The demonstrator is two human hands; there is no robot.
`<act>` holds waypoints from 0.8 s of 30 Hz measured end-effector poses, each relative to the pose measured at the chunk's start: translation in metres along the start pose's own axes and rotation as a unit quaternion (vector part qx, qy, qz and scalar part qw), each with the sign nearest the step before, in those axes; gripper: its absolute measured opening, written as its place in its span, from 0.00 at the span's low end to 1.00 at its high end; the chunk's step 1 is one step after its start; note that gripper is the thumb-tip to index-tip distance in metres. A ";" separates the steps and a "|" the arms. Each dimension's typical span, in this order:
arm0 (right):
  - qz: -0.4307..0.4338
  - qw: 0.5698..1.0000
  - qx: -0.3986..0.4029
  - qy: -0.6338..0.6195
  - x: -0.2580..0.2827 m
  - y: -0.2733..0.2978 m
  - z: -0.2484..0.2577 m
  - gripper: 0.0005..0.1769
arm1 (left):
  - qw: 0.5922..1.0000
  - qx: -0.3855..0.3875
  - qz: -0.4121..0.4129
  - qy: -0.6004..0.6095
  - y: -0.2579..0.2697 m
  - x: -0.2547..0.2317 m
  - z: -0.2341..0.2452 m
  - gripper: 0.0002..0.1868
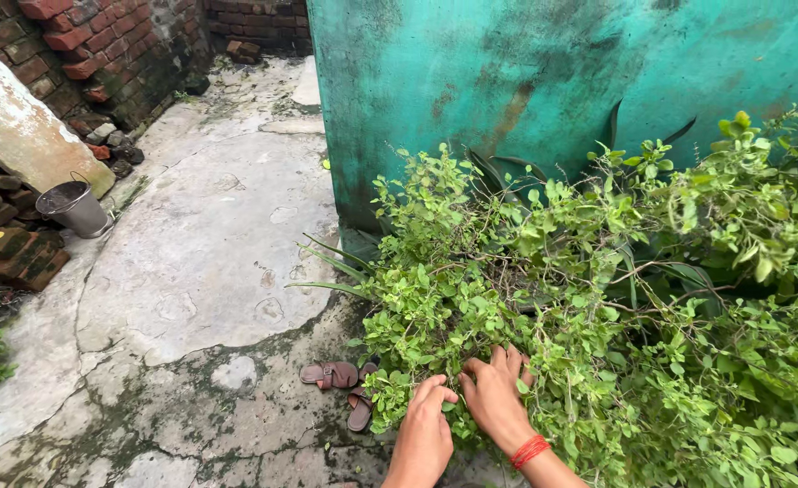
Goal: The person picks leaves from a green leafy plant by hand, selecting them one at a time and pulling them off the stems.
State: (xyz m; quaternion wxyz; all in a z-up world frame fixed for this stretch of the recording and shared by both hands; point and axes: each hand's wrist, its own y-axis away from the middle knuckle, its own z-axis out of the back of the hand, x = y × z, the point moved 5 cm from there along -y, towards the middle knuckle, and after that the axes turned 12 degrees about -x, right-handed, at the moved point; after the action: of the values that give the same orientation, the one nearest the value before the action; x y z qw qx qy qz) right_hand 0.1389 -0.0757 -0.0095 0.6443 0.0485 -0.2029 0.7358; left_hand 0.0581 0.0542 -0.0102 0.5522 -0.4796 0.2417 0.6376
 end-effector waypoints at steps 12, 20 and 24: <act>-0.007 0.998 0.048 -0.042 -0.027 -0.018 -0.015 0.10 | 0.999 -0.012 0.044 -0.004 -0.013 0.005 0.002 0.14; -0.016 0.997 0.037 -0.063 -0.014 -0.019 -0.014 0.10 | 0.998 -0.018 0.058 0.001 -0.015 0.007 0.000 0.14; 0.021 0.997 -0.031 -0.061 -0.013 -0.020 -0.009 0.06 | 0.998 -0.040 0.031 -0.022 -0.016 0.006 0.001 0.13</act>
State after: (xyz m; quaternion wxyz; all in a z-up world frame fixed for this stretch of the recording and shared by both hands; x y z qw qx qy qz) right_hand 0.1623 -0.0826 -0.0176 0.6164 0.0690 -0.2659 0.7379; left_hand 0.0729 0.0617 -0.0115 0.5176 -0.4792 0.2190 0.6742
